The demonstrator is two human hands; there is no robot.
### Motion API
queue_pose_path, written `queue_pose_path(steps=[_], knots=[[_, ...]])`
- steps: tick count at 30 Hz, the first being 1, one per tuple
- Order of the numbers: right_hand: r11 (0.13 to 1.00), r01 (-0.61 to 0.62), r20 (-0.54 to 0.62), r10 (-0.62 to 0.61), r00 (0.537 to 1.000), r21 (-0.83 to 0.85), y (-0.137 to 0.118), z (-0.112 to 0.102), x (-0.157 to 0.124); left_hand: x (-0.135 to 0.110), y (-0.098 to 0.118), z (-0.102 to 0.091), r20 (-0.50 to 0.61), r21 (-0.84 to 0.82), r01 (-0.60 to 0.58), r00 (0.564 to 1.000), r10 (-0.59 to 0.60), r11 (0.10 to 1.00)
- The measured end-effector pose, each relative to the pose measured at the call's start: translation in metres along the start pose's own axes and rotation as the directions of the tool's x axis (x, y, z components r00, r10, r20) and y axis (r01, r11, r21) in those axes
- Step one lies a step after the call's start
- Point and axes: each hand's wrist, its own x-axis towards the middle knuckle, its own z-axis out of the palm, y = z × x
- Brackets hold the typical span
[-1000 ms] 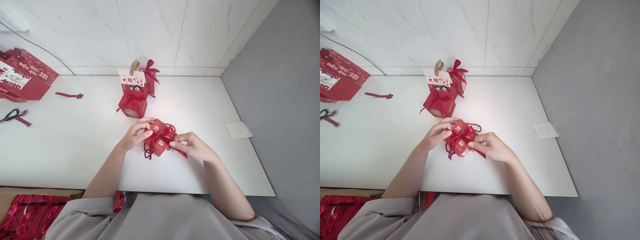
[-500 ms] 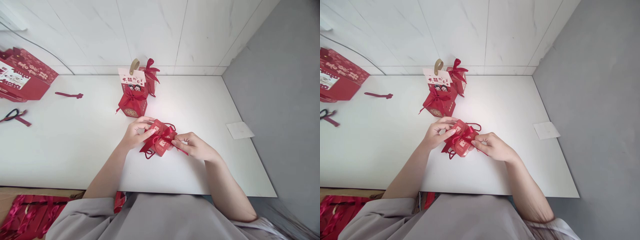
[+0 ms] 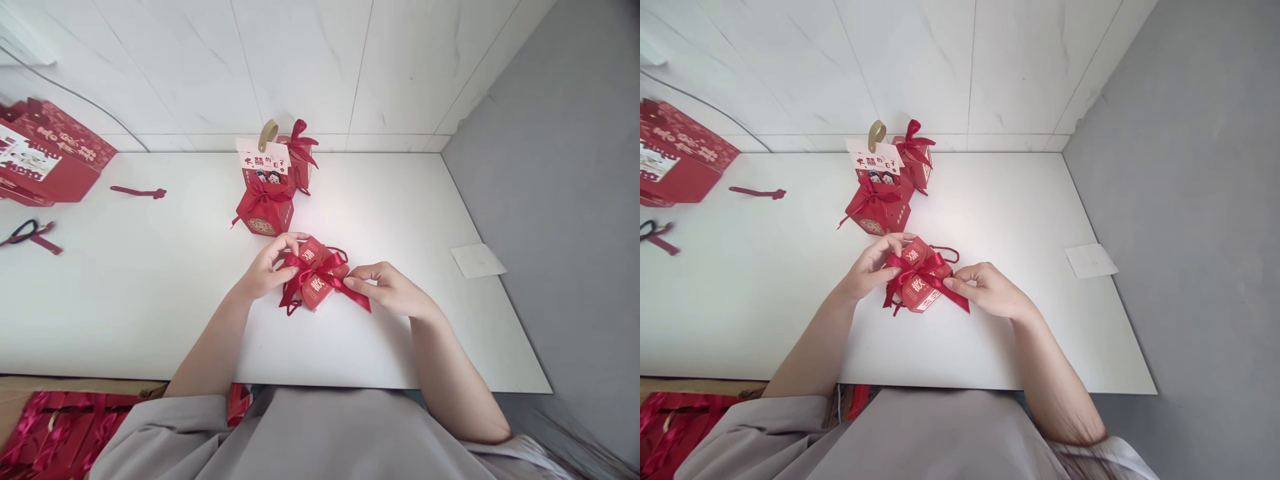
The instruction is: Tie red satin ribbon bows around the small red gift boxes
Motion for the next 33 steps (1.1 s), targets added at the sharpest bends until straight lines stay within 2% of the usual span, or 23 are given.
queue_pose_path(steps=[3, 6, 7, 9, 11, 13, 15, 17, 19, 21, 24, 28, 31, 33], knots=[[0.999, -0.034, -0.09, 0.031, 0.995, -0.039, 0.0, -0.004, -0.001, -0.002, 0.0, -0.005, -0.089, -0.021, -0.023, 0.996, 0.021, 1.0], [1.0, -0.011, -0.284, 0.003, 0.959, -0.026, 0.002, -0.005, 0.001, -0.006, 0.008, -0.015, -0.237, 0.177, -0.017, 0.97, 0.059, 0.984], [0.999, 0.021, -0.355, -0.028, 0.934, -0.026, 0.003, -0.004, 0.002, -0.008, 0.011, -0.019, -0.268, 0.237, 0.031, 0.963, 0.035, 0.971], [0.994, 0.105, -0.442, -0.113, 0.89, -0.043, 0.004, -0.001, 0.006, -0.012, 0.017, -0.026, -0.247, 0.299, 0.188, 0.962, -0.114, 0.936], [0.978, 0.197, -0.434, -0.205, 0.877, -0.064, 0.004, 0.004, 0.008, -0.016, 0.02, -0.031, -0.116, 0.345, 0.347, 0.938, -0.327, 0.872], [0.964, 0.258, -0.372, -0.262, 0.89, -0.061, 0.004, 0.009, 0.01, -0.017, 0.02, -0.033, 0.012, 0.403, 0.43, 0.88, -0.475, 0.808], [0.958, 0.285, -0.302, -0.28, 0.911, -0.03, 0.003, 0.013, 0.011, -0.017, 0.021, -0.031, 0.103, 0.423, 0.425, 0.854, -0.509, 0.8], [0.958, 0.287, -0.263, -0.278, 0.924, -0.007, 0.003, 0.015, 0.011, -0.016, 0.022, -0.027, 0.19, 0.368, 0.392, 0.856, -0.481, 0.843], [0.961, 0.275, -0.264, -0.267, 0.927, -0.007, 0.002, 0.015, 0.011, -0.014, 0.025, -0.022, 0.267, 0.269, 0.387, 0.85, -0.454, 0.882], [0.967, 0.254, -0.278, -0.251, 0.927, -0.026, 0.002, 0.015, 0.011, -0.014, 0.027, -0.018, 0.297, 0.207, 0.424, 0.831, -0.47, 0.882], [0.969, 0.238, -0.295, -0.245, 0.924, -0.061, 0.001, 0.015, 0.011, -0.014, 0.029, -0.014, 0.247, 0.205, 0.46, 0.83, -0.5, 0.864], [0.965, 0.246, -0.257, -0.263, 0.93, -0.095, -0.002, 0.016, 0.008, -0.015, 0.027, -0.012, 0.039, 0.13, 0.476, 0.874, -0.484, 0.87], [0.956, 0.258, -0.229, -0.284, 0.931, -0.139, -0.004, 0.017, 0.005, -0.013, 0.026, -0.011, -0.038, 0.113, 0.412, 0.911, -0.41, 0.904], [0.95, 0.262, -0.231, -0.297, 0.927, -0.17, -0.004, 0.018, 0.004, -0.012, 0.025, -0.009, -0.06, 0.166, 0.355, 0.935, -0.35, 0.92]])
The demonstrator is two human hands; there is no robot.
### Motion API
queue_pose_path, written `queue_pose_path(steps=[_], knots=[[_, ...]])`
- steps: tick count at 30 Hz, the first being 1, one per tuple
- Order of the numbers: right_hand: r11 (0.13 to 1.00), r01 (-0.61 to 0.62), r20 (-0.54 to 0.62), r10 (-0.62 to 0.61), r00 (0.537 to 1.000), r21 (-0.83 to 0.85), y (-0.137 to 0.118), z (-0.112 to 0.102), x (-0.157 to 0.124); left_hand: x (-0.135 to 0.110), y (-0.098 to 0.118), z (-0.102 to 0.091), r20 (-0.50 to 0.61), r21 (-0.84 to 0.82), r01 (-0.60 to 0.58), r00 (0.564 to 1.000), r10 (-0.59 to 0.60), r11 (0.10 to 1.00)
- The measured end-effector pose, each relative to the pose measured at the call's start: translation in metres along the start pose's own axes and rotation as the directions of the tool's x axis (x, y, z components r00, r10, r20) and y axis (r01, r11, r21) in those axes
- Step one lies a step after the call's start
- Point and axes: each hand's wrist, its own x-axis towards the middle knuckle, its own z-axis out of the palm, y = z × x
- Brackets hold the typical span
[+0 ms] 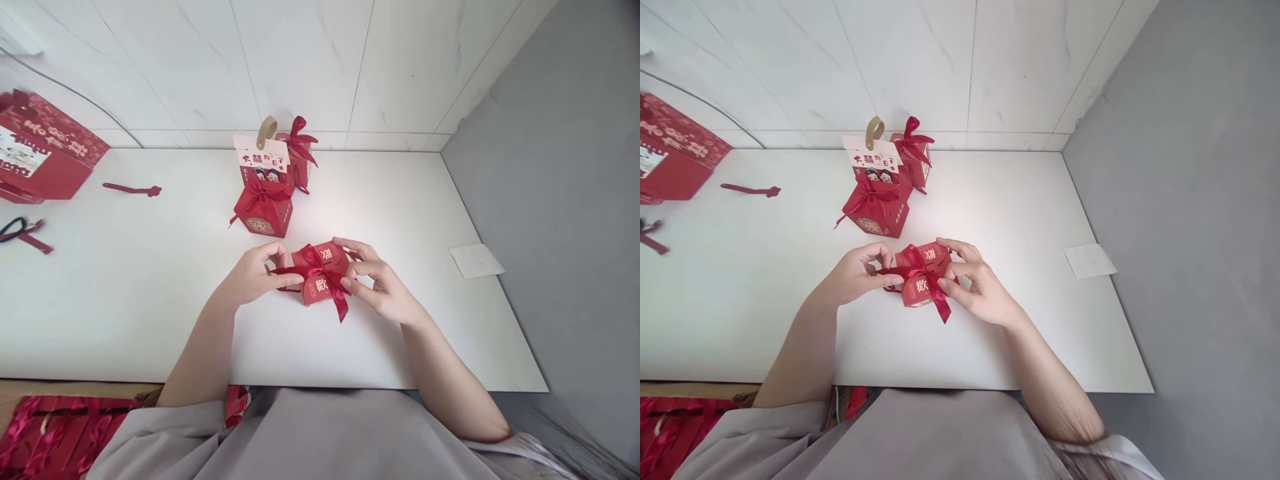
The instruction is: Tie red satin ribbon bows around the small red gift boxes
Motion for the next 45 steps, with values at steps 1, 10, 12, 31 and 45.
queue_pose_path(steps=[1, 10, 12, 31, 45], knots=[[1.0, 0.003, -0.008, -0.003, 1.0, -0.015, 0.0, 0.0, 0.0, 0.001, 0.0, 0.001, -0.006, 0.04, -0.033, 0.999, 0.033, 0.999], [0.998, -0.044, -0.052, 0.046, 0.998, 0.034, 0.001, 0.0, 0.001, 0.006, -0.004, 0.011, 0.093, -0.092, 0.017, 0.996, -0.009, 0.996], [0.996, -0.053, -0.056, 0.057, 0.997, 0.066, 0.002, 0.0, 0.002, 0.006, -0.005, 0.009, 0.109, -0.061, 0.075, 0.992, -0.068, 0.995], [0.999, -0.027, -0.075, 0.03, 0.997, 0.042, 0.004, 0.002, 0.003, 0.008, -0.009, 0.018, 0.049, 0.078, 0.093, 0.994, -0.097, 0.993], [0.991, -0.065, -0.078, 0.075, 0.994, 0.12, 0.005, -0.003, 0.003, 0.009, -0.005, 0.015, 0.299, -0.198, 0.021, 0.953, 0.04, 0.98]])
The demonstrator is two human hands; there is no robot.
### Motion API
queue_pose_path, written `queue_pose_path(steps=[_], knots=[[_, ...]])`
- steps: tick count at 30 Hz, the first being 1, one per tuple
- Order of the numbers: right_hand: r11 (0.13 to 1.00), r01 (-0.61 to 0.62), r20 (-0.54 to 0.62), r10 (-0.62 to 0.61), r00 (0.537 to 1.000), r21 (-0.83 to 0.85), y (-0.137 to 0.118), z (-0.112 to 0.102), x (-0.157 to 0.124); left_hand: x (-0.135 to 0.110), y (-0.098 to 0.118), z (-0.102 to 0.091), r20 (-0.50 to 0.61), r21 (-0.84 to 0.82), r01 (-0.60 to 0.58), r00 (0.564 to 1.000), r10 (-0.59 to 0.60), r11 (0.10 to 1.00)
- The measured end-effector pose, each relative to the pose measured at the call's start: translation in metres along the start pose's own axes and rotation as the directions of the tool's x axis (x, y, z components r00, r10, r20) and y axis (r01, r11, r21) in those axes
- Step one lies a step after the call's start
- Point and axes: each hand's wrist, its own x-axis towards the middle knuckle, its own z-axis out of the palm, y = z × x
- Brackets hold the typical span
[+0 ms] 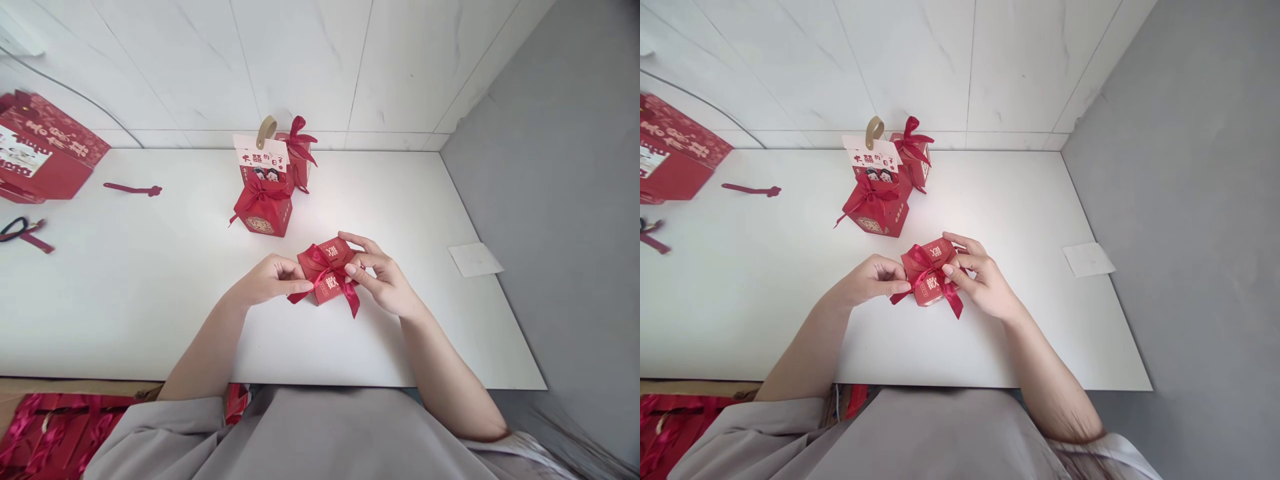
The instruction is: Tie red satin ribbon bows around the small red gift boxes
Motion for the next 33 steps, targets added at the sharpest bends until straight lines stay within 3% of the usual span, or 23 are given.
queue_pose_path(steps=[5, 12, 22, 29, 33], knots=[[0.977, -0.127, 0.041, 0.122, 0.992, 0.173, -0.001, -0.0015, -0.0002, -0.0005, 0.0012, 0.0002, 0.072, -0.011, -0.01, 0.997, 0.011, 1.0], [1.0, -0.028, 0.026, 0.028, 0.999, -0.009, 0.0024, -0.0053, 0.0025, -0.0004, -0.0006, -0.0015, 0.081, 0.003, 0.004, 0.997, -0.004, 1.0], [1.0, 0.004, 0.051, -0.004, 0.999, -0.006, 0.0032, -0.0049, 0.0038, -0.0008, -0.001, -0.0044, 0.099, 0.018, -0.014, 0.995, 0.012, 1.0], [0.998, -0.013, 0.042, 0.01, 0.999, 0.056, 0.004, -0.0036, 0.0045, -0.0001, 0.0008, -0.0029, 0.059, 0.127, -0.002, 0.998, -0.005, 0.992], [0.999, 0.021, -0.008, -0.021, 1.0, -0.032, 0.0021, 0.0004, 0.003, 0.0023, -0.0038, -0.0022, 0.078, 0.134, 0.0, 0.997, -0.01, 0.991]])
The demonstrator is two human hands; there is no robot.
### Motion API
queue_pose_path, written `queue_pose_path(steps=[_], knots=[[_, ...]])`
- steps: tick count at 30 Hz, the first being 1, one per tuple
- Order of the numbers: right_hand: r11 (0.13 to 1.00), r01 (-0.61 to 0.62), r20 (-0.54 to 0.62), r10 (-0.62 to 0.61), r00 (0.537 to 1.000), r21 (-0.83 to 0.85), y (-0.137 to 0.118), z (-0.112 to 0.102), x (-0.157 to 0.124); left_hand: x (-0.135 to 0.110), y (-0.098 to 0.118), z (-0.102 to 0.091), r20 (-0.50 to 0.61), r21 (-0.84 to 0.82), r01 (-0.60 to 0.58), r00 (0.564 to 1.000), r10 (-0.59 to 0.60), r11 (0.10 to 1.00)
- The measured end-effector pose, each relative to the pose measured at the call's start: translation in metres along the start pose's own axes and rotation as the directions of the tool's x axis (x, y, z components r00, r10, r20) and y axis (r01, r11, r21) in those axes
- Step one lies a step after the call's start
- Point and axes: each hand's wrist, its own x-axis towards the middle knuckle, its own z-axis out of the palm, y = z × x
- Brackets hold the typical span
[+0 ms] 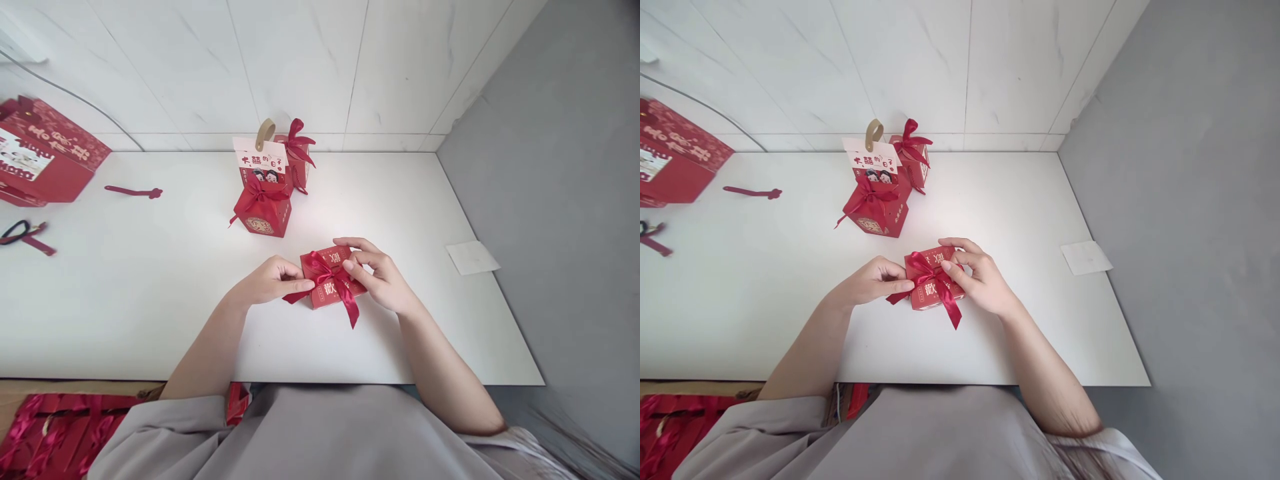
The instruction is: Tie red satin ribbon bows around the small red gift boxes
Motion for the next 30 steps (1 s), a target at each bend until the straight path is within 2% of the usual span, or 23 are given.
queue_pose_path(steps=[3, 8, 19, 25, 28, 30], knots=[[0.999, 0.027, -0.021, -0.028, 0.999, -0.04, 0.001, 0.003, -0.001, 0.001, -0.002, -0.001, 0.026, -0.05, 0.0, 1.0, 0.001, 0.999], [0.999, 0.054, -0.018, -0.054, 0.998, -0.001, 0.005, 0.003, 0.0, 0.0, -0.001, -0.002, 0.069, -0.068, -0.005, 0.998, 0.01, 0.998], [0.997, 0.076, -0.089, -0.075, 0.993, 0.007, 0.002, 0.009, 0.001, 0.0, 0.001, -0.003, 0.082, -0.08, -0.02, 0.996, 0.027, 0.997], [0.996, -0.012, -0.103, 0.021, 0.994, 0.088, 0.006, 0.0, 0.001, 0.0, 0.0, -0.005, 0.102, -0.06, -0.016, 0.995, 0.022, 0.998], [0.987, -0.043, -0.078, 0.055, 0.995, 0.155, 0.006, -0.005, 0.002, 0.001, -0.003, -0.004, 0.112, -0.049, -0.004, 0.994, 0.01, 0.999], [0.99, -0.05, -0.045, 0.056, 0.997, 0.129, 0.004, -0.006, 0.002, 0.002, -0.004, -0.003, 0.111, -0.047, 0.005, 0.994, 0.001, 0.999]])
